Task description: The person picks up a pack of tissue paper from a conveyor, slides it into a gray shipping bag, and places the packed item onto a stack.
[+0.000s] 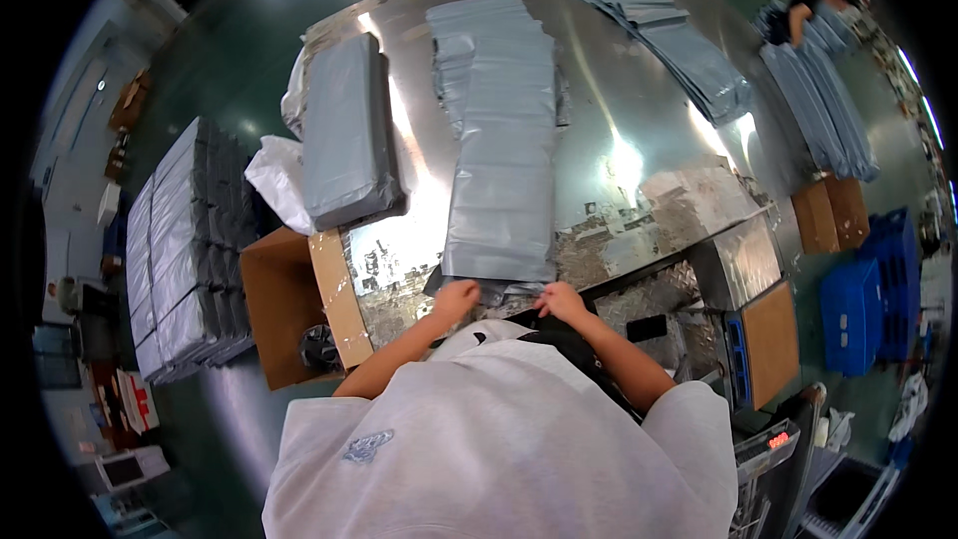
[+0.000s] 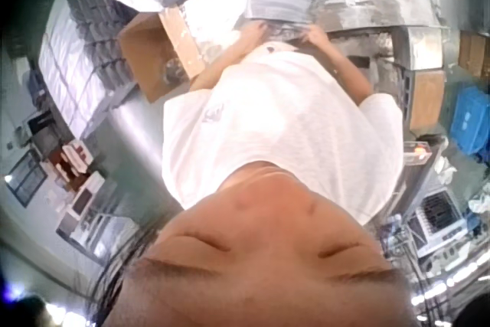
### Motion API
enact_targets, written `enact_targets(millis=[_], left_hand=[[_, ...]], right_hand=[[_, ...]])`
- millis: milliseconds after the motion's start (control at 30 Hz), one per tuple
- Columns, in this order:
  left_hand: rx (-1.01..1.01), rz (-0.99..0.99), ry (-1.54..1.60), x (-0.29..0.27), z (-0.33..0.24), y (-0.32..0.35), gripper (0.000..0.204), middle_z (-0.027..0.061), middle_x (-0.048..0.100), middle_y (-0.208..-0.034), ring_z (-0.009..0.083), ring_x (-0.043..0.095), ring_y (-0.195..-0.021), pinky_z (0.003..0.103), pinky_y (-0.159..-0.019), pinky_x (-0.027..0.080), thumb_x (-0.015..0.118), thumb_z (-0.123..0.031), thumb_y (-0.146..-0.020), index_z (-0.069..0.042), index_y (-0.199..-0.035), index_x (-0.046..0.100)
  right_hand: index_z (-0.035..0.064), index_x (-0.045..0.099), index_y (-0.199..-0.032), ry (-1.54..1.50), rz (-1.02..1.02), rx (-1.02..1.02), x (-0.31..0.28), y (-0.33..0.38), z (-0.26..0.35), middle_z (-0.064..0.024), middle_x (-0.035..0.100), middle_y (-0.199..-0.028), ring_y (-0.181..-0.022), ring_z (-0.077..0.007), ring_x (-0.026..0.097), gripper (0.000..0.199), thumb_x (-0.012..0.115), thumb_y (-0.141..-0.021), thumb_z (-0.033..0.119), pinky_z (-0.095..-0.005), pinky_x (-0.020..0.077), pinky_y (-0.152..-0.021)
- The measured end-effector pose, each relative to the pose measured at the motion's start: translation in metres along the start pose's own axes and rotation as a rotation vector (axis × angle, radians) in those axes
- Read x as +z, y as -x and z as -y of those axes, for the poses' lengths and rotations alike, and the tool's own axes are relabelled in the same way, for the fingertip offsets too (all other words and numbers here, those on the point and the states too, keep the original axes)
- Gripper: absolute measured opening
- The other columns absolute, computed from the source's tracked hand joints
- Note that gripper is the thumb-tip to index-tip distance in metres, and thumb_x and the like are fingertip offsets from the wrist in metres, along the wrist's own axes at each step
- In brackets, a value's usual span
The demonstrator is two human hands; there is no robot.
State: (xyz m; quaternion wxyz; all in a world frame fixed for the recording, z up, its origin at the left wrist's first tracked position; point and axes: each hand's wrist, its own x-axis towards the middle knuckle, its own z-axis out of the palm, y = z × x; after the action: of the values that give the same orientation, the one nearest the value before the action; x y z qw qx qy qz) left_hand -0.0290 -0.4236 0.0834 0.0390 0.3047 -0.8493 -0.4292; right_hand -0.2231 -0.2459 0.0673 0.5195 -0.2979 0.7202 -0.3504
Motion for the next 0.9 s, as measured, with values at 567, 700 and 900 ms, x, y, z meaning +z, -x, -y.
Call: enact_targets(millis=[567,700,900], left_hand=[[-0.767,0.235,-0.527,-0.150,0.359,0.185,0.027,0.0210,0.058,-0.084,0.0352,0.055,-0.079,0.040,-0.068,0.044,0.040,-0.018,-0.077,0.001,-0.083,0.059],[-0.914,-0.156,-0.302,-0.136,0.350,0.167,0.027,0.0211,0.057,-0.089,0.0353,0.055,-0.080,0.041,-0.069,0.044,0.044,-0.014,-0.072,0.000,-0.090,0.058],[-0.233,-0.788,-0.469,-0.191,0.165,0.083,0.045,0.0180,0.045,-0.111,0.0341,0.042,-0.101,0.038,-0.085,0.035,0.045,0.004,-0.067,-0.001,-0.112,0.042]], right_hand=[[-0.0012,0.056,-0.074,-0.101,0.103,0.280,-0.036,0.014,-0.019,-0.0099,0.062,-0.073,-0.054,-0.0121,0.057,0.015,0.045,-0.078,0.007,-0.0214,0.0421,-0.047],[-0.0005,0.056,-0.085,0.179,0.164,0.288,-0.046,0.008,-0.033,-0.0101,0.061,-0.073,-0.060,-0.0177,0.057,0.015,0.049,-0.074,0.006,-0.0268,0.0454,-0.054],[0.0070,0.037,-0.120,0.854,-0.607,-0.412,-0.041,0.036,0.059,-0.0196,0.034,-0.122,-0.110,-0.0351,0.036,0.050,0.046,-0.070,0.002,-0.0387,0.0304,-0.092]])
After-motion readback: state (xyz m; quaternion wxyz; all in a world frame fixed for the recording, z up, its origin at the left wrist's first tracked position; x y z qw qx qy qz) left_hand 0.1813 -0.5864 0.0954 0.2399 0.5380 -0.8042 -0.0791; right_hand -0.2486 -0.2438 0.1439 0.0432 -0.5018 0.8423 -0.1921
